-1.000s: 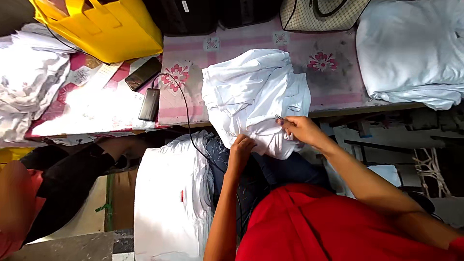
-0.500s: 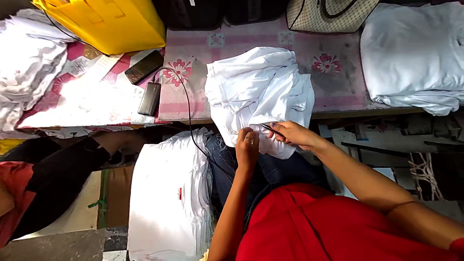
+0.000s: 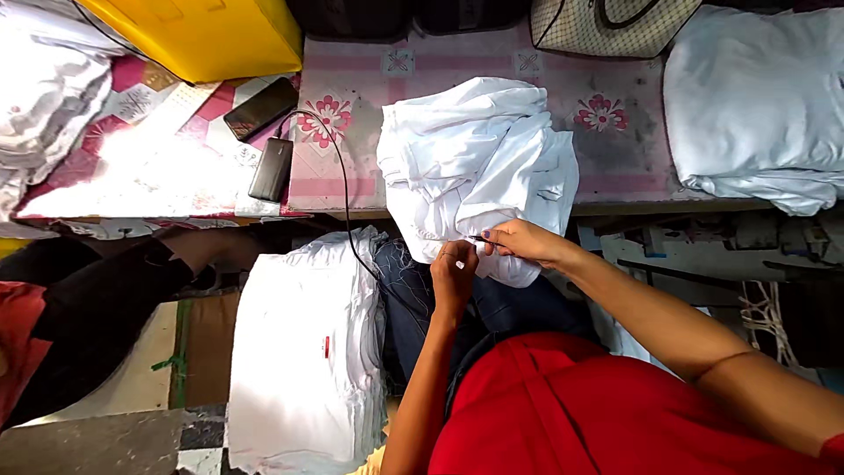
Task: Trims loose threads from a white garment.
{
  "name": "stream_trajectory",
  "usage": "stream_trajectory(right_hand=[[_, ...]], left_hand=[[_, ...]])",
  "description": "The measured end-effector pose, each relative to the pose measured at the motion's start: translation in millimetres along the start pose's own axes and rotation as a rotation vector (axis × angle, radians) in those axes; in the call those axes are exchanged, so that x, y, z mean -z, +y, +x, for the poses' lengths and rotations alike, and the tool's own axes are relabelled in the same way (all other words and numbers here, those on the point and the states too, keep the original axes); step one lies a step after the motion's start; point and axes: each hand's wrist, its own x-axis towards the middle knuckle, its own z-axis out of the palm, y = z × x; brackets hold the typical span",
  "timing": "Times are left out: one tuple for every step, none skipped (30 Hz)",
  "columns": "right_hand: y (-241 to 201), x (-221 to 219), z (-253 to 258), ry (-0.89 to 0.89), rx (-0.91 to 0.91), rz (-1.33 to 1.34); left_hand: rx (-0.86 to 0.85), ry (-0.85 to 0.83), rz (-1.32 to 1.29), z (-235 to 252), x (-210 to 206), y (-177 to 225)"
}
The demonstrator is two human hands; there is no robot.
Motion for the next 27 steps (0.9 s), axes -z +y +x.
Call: stream_trajectory(right_hand=[[0.9,-0.7,1.0,0.013,0.009,-0.005],[1.6,-1.6,1.8,0.024,0.018,-0.014],[2.4,-2.7,2.2,0.038,0.023,-0.021],[3.7,-3.7,2.3,0.051,0.029,-0.023],[4.7,-4.4,1.9,0.061,0.033,-0.023],[4.7,-4.3,0.4,0.066,0.034,-0.023],[4.3,-3.6,-1.7,0.067,0.034,-0.022],[3.8,-2.0,-4.1,0.068,0.033,-0.018],[3.1,-0.6,-6.6,0.070,0.035,-0.006],[2.5,0.1,-8.5,0.076,0.040,0.010],[1.6,0.0,-9.4,0.083,0.040,0.023],[0.3,-0.6,-9.9,0.089,0.038,0.033],[-0.9,-1.3,-9.9,0.095,0.036,0.038],[-1.8,-1.2,-9.6,0.101,0.038,0.040],[-2.2,-0.6,-9.7,0.106,0.045,0.047],[-2.1,0.6,-10.6,0.109,0.051,0.058],[-2.1,1.6,-12.3,0.105,0.049,0.074],[-2.5,2.1,-14.5,0.091,0.034,0.095],[-3.0,2.3,-15.9,0.065,0.005,0.118],[-3.9,1.7,-16.4,0.035,-0.034,0.138],[-4.1,0.3,-15.9,0.006,-0.065,0.156],[-3.6,-1.5,-14.4,-0.018,-0.084,0.174],[-3.2,-3.3,-12.6,-0.037,-0.093,0.189],[-4.3,-4.9,-11.3,-0.043,-0.095,0.204],[-5.7,-6.1,-10.1,-0.042,-0.093,0.217],[-6.7,-7.0,-9.1,-0.037,-0.089,0.223],[-7.4,-7.6,-8.3,-0.032,-0.086,0.225]], left_hand=[[-0.002,0.001,-0.002,0.1,0.1,-0.5],[-0.005,-0.001,-0.002,0.0,0.3,-0.9],[-0.009,0.001,0.000,-0.5,0.3,-1.7],[-0.011,0.000,0.003,-1.3,0.3,-2.5],[-0.004,-0.010,0.007,-2.4,0.6,-2.9],[0.012,-0.031,0.017,-3.1,1.8,-2.0],[0.040,-0.062,0.041,-3.0,4.0,1.0],[0.076,-0.102,0.076,-1.4,7.0,5.8],[0.105,-0.139,0.117,1.7,9.4,10.7],[0.121,-0.165,0.159,5.4,10.0,13.5],[0.125,-0.181,0.188,9.5,8.9,13.5],[0.119,-0.179,0.204,13.0,5.6,10.0],[0.111,-0.166,0.213,16.4,1.8,5.6],[0.093,-0.142,0.212,19.1,-1.6,1.3],[0.077,-0.114,0.200,21.0,-3.3,-1.1],[0.069,-0.092,0.174,21.8,-2.9,-1.7],[0.077,-0.076,0.133,21.0,-1.2,-1.2],[0.106,-0.073,0.083,19.2,1.3,-0.4],[0.152,-0.080,0.036,17.4,3.8,1.1],[0.188,-0.092,-0.010,15.3,6.0,2.4],[0.203,-0.099,-0.051,12.8,7.5,3.5],[0.194,-0.091,-0.080,10.3,7.5,3.6],[0.177,-0.077,-0.093,8.4,6.7,3.5],[0.162,-0.060,-0.098,7.6,5.9,3.7],[0.152,-0.048,-0.095,7.6,5.6,4.3],[0.145,-0.040,-0.090,7.8,5.3,4.6],[0.142,-0.036,-0.087,8.0,5.0,4.6]])
